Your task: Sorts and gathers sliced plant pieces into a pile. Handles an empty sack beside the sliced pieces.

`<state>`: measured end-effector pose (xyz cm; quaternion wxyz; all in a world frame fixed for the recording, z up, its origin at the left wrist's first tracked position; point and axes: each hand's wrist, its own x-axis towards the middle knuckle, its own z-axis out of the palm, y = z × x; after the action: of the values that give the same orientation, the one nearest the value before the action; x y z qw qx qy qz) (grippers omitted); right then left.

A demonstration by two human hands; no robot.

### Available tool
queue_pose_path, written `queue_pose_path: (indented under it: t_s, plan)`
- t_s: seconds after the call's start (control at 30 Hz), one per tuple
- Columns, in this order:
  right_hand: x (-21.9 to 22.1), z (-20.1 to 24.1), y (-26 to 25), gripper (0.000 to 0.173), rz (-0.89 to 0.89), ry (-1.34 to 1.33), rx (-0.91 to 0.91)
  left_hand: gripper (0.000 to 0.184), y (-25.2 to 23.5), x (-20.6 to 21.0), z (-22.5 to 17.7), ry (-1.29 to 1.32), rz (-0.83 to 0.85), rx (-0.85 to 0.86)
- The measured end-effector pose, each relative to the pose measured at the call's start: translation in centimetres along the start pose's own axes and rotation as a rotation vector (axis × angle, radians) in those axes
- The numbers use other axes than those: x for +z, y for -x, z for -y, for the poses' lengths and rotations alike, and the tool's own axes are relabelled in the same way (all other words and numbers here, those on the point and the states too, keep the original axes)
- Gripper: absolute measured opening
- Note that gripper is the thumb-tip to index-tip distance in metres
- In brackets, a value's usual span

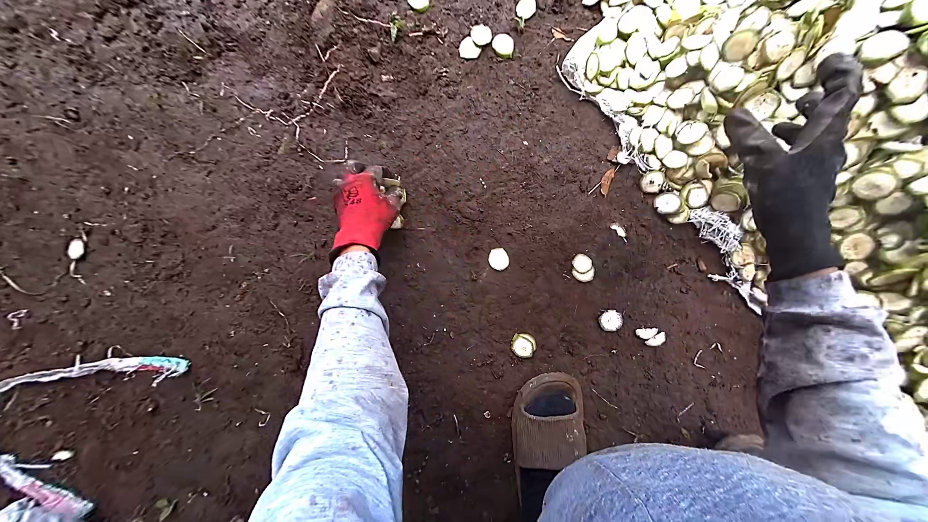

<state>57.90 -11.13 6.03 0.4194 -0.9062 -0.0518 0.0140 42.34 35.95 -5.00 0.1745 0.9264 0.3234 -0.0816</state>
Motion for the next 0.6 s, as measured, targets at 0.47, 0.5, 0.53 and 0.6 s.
queue_pose_path:
  t_s: [0.47,0.5,0.53,0.6]
  plan:
    - [11.2,-3.8,11.1,0.025,0.697,0.557,-0.542,0.051,4.1,-0.1,-6.5,0.117,0.084,-0.063]
    - [11.2,-3.3,10.9,0.025,0.733,0.556,-0.490,0.044,4.5,-1.3,-9.1,0.312,0.094,-0.021]
    - [11.2,-3.1,10.8,0.025,0.756,0.527,-0.437,0.038,5.0,-2.4,-12.1,0.553,0.121,0.081]
    - [10.9,-3.3,11.3,0.027,0.743,0.362,-0.338,0.041,6.3,-4.9,-18.9,1.091,0.355,0.375]
